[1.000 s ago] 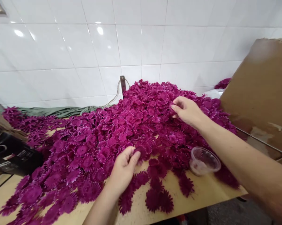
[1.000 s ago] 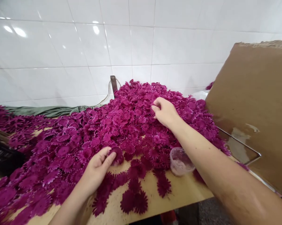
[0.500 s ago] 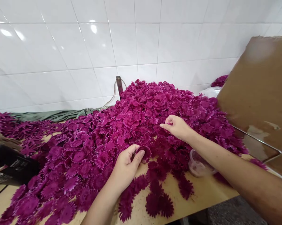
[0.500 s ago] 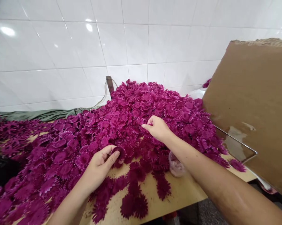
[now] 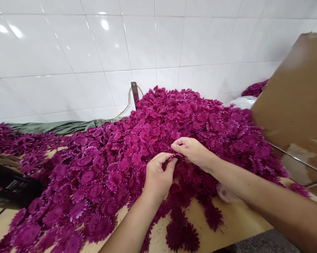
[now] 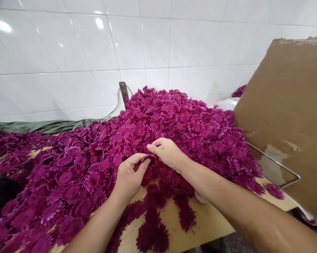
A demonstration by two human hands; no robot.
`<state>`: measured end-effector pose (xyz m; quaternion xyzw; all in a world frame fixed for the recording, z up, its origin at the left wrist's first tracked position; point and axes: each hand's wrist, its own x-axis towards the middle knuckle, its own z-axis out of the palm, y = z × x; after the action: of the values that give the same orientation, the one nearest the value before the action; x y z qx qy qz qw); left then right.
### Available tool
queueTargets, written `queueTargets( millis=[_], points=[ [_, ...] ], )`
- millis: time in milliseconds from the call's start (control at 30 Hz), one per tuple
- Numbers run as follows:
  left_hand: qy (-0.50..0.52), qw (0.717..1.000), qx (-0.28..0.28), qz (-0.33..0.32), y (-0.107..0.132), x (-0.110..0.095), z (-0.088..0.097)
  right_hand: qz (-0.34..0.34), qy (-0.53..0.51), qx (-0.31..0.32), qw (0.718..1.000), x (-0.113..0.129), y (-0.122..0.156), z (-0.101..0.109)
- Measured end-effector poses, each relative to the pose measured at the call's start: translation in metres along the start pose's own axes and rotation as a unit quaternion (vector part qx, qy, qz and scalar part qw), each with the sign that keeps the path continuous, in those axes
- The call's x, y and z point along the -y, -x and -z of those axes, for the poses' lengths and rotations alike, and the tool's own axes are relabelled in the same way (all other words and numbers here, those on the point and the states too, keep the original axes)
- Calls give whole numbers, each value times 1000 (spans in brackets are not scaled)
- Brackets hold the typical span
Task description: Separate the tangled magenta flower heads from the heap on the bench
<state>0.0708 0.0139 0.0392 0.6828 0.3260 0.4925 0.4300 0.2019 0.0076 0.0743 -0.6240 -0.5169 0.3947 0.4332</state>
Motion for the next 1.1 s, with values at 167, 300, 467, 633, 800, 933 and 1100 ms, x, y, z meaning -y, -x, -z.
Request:
queueTargets(
  millis=[167,300,467,633,800,933,1100],
  points=[
    [34,990,-69,117,-6,6,24,23,175,-128,976,-2,-14,39],
    [10,987,12,162,-7,14,31,101,415,-102,899,-8,-12,51],
    [-35,989,26,143,-5,17,23,205,362,-21,909,-1,11,16],
    [-69,989,16,127,-2,23,20,115,244,68,960,3,17,-15],
    [-5,984,27,175,-1,34,19,74,160,91,980,-8,5,-23],
    [63,974,45,211,-1,38,23,58,124,125,983,-6,3,-30],
    [143,964,34,223,1,36,25,212,388,57,895,0,12,-41]
  ],
)
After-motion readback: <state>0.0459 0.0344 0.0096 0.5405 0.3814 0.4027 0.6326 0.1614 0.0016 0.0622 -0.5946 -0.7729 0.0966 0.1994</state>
